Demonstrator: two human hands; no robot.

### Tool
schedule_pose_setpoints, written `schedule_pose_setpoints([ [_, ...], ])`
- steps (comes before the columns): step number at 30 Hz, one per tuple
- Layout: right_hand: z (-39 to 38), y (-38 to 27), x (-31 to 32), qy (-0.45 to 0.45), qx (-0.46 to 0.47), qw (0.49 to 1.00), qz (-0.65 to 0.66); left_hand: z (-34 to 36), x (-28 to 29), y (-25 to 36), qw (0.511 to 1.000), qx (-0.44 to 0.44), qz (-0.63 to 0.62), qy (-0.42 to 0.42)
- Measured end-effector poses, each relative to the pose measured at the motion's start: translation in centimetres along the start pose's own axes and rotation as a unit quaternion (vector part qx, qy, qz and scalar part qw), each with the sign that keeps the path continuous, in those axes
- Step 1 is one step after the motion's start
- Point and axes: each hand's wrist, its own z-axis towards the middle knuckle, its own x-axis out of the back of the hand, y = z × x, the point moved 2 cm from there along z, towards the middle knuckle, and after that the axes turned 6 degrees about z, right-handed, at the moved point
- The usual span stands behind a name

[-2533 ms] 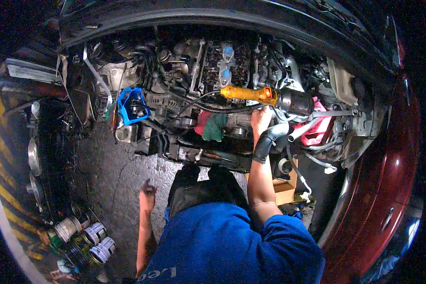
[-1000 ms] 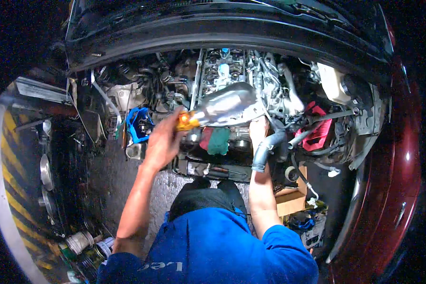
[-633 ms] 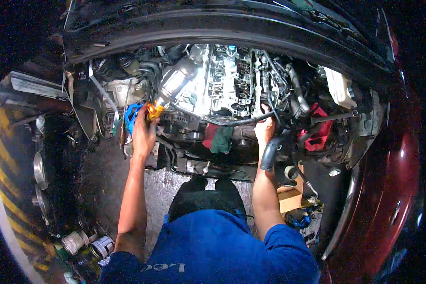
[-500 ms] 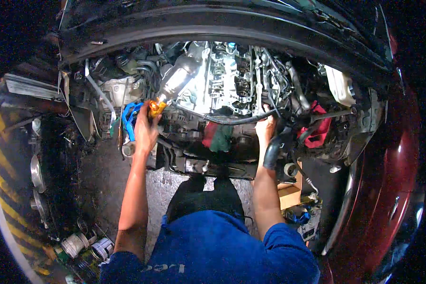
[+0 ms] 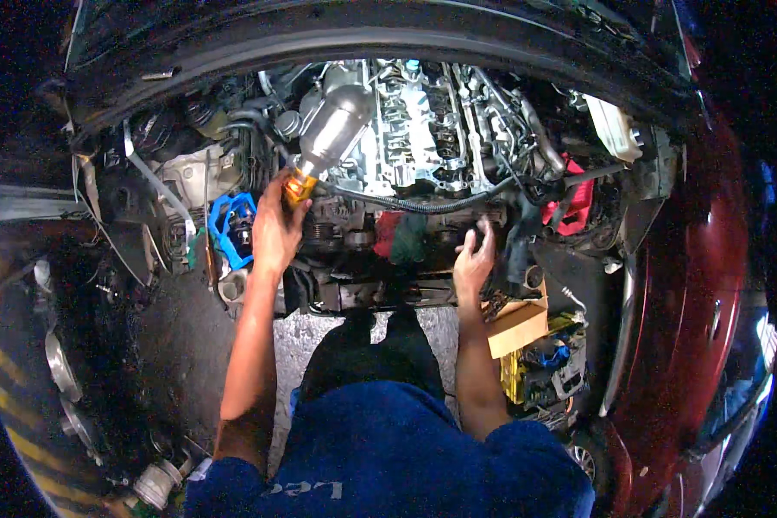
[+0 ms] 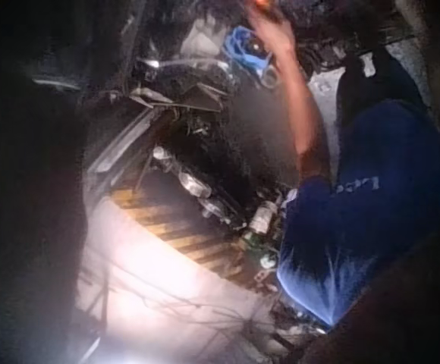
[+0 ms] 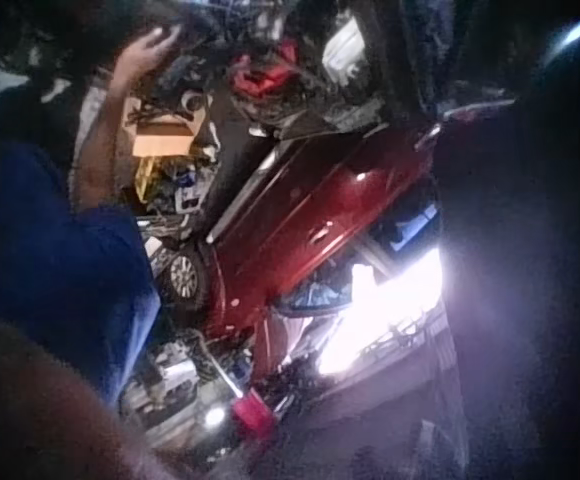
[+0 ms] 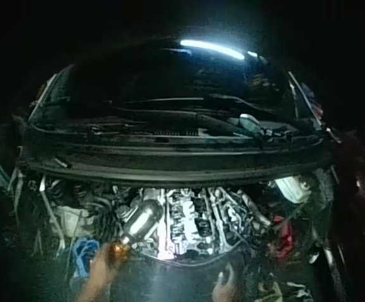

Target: The person removes an engine component from a vehicle, places it on the floor to work on it by hand, and then retrieves parts from a blue tray.

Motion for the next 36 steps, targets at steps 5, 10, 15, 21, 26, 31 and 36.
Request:
schedule_pose_setpoints([
  [5,-5.3,-0.6,0.8,-0.085,-0.046,0.994,-0.053,-0.1,-0.5,-1.9,0.998,0.019,-0.064,-0.020],
  [10,-3.3,-8.2,1.1,-0.158,0.074,0.980,-0.097,-0.7,-0.6,-2.8,1.000,0.000,-0.012,-0.002],
  [15,4.1,-15.0,0.0,-0.235,0.097,0.964,-0.074,-1.2,-0.7,-3.2,0.999,0.018,-0.051,0.008],
  [21,15.4,-17.1,-5.3,-0.339,0.185,0.876,-0.289,-2.2,-1.3,-3.0,0.993,0.024,-0.062,0.093],
  [26,25.1,-14.5,-11.5,-0.343,0.310,0.847,-0.262,-3.9,-1.0,-1.0,0.963,0.043,0.014,0.266],
  [31,31.6,-12.6,-19.2,-0.343,0.334,0.818,-0.318,-3.2,-1.3,5.6,0.977,-0.050,-0.037,0.203],
  [36,40.1,-7.6,-22.4,-0.281,0.434,0.765,-0.385,0.7,-4.4,10.8,0.991,-0.130,0.018,0.038],
])
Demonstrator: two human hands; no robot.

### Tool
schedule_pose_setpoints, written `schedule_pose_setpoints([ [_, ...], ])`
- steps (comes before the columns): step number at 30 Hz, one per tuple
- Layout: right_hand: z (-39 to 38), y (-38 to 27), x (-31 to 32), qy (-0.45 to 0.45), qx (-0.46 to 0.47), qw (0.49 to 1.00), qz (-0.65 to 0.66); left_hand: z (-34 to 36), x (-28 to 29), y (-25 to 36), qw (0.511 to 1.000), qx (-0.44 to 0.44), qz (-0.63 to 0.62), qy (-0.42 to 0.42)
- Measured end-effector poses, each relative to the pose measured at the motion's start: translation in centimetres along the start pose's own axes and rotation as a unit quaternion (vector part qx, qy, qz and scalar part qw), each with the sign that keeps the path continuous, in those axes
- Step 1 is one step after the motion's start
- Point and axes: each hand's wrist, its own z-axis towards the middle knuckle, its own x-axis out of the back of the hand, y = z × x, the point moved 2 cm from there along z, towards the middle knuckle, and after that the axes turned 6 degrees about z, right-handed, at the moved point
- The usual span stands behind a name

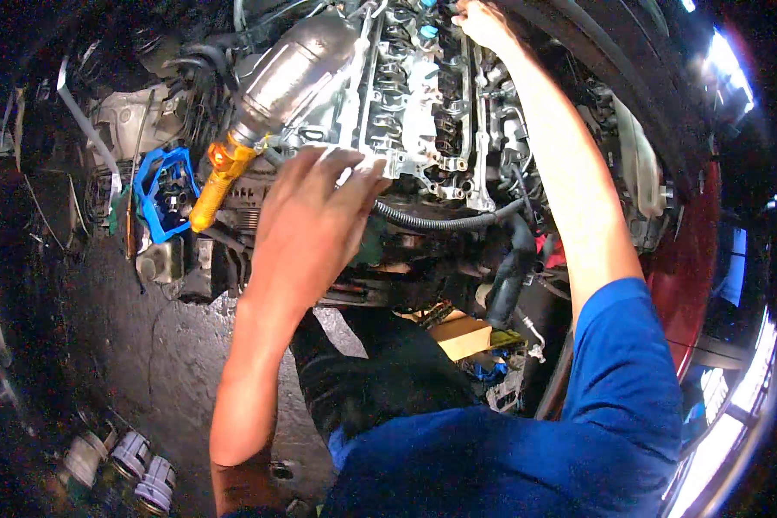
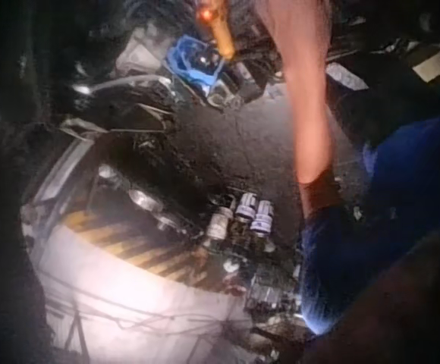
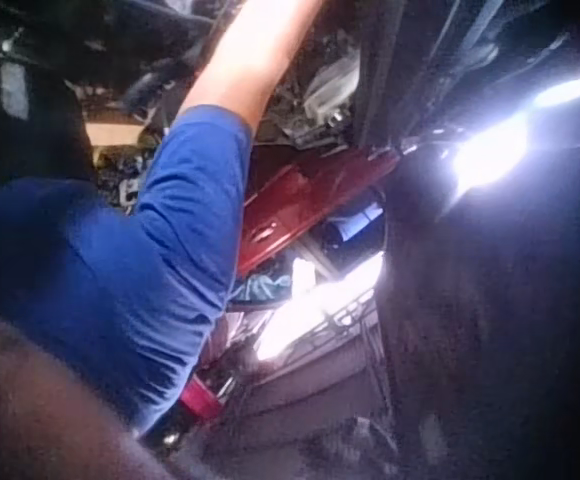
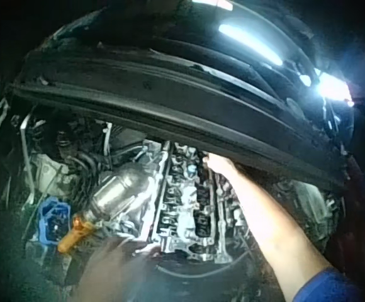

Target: The person removes an engine component from a vehicle, places it on the floor to work on it by hand, and then retrieves parts from a blue tray.

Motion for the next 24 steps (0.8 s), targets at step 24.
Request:
schedule_pose_setpoints([
  [24,1.1,-2.8,-3.7,0.017,-0.075,0.997,-0.020,5.2,-10.4,0.0,0.963,-0.057,0.193,-0.182],
])
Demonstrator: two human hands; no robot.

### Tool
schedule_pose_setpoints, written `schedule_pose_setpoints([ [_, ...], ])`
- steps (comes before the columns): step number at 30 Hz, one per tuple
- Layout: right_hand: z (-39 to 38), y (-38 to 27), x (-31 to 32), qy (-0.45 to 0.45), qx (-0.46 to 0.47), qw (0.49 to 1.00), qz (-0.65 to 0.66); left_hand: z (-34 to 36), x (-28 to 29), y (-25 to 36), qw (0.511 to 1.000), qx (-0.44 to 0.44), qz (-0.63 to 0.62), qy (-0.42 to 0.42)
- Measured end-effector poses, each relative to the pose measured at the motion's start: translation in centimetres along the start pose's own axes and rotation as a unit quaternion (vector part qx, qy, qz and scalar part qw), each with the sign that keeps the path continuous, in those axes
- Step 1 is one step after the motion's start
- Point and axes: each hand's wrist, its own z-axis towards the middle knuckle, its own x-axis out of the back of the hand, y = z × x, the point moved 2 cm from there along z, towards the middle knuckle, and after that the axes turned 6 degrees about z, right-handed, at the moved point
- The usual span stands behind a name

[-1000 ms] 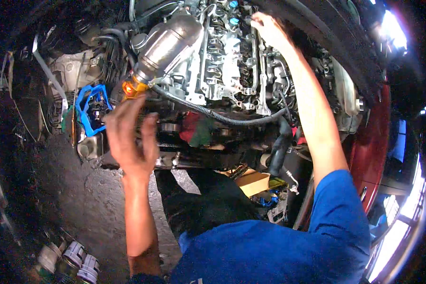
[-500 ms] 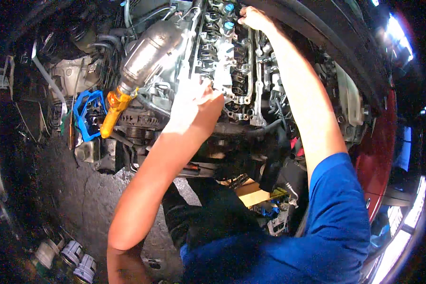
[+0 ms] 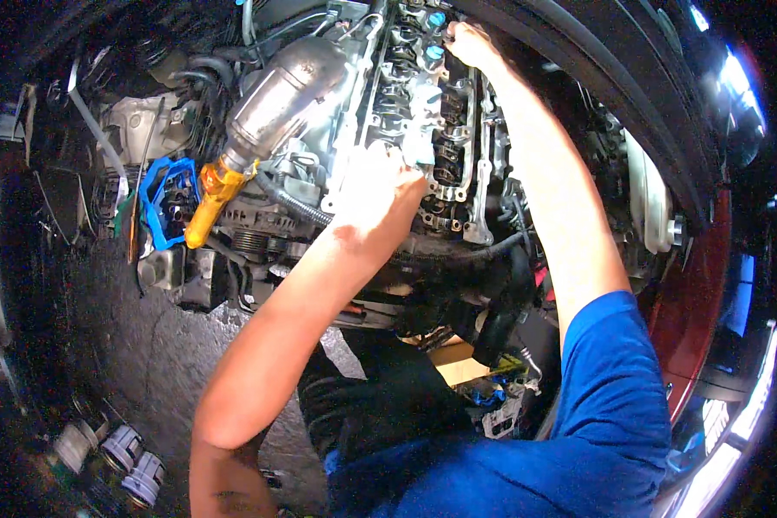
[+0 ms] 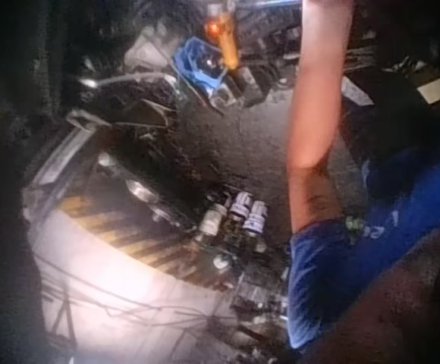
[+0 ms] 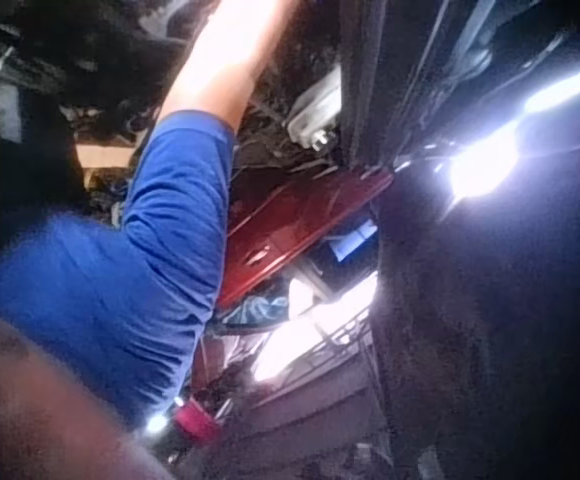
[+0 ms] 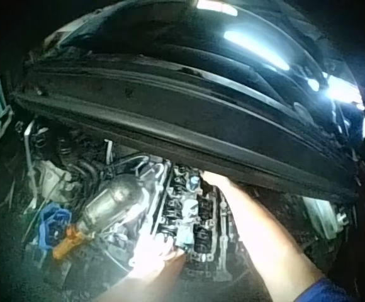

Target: The person removes an engine component from a vehicle, places it on the floor to work on it by hand, and then retrieves parts from a blue tray.

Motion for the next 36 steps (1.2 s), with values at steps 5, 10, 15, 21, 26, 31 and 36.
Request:
schedule_pose_setpoints([
  [5,1.6,4.0,-0.7,-0.067,0.039,0.997,0.010,1.0,0.4,1.7,0.999,-0.023,-0.013,0.047],
  [10,2.8,2.9,-4.2,-0.040,0.080,0.996,0.028,0.2,0.1,0.3,0.997,-0.019,-0.025,0.076],
  [15,3.2,6.6,-3.9,-0.077,0.062,0.995,0.015,0.8,0.5,1.0,0.991,-0.040,-0.082,0.098],
  [21,1.6,1.0,-2.1,-0.087,0.041,0.995,0.025,0.3,-0.2,-0.2,0.988,-0.011,-0.101,0.115],
  [26,0.4,0.9,-0.8,-0.048,0.019,0.996,0.069,0.2,-0.3,0.2,0.984,-0.012,-0.108,0.138],
  [31,0.4,0.9,-0.7,-0.068,0.008,0.995,0.071,0.2,-0.4,0.2,0.987,-0.014,-0.101,0.123],
  [36,0.4,0.8,-0.7,-0.045,0.048,0.997,0.035,0.3,-0.5,0.2,0.989,-0.022,-0.089,0.119],
])
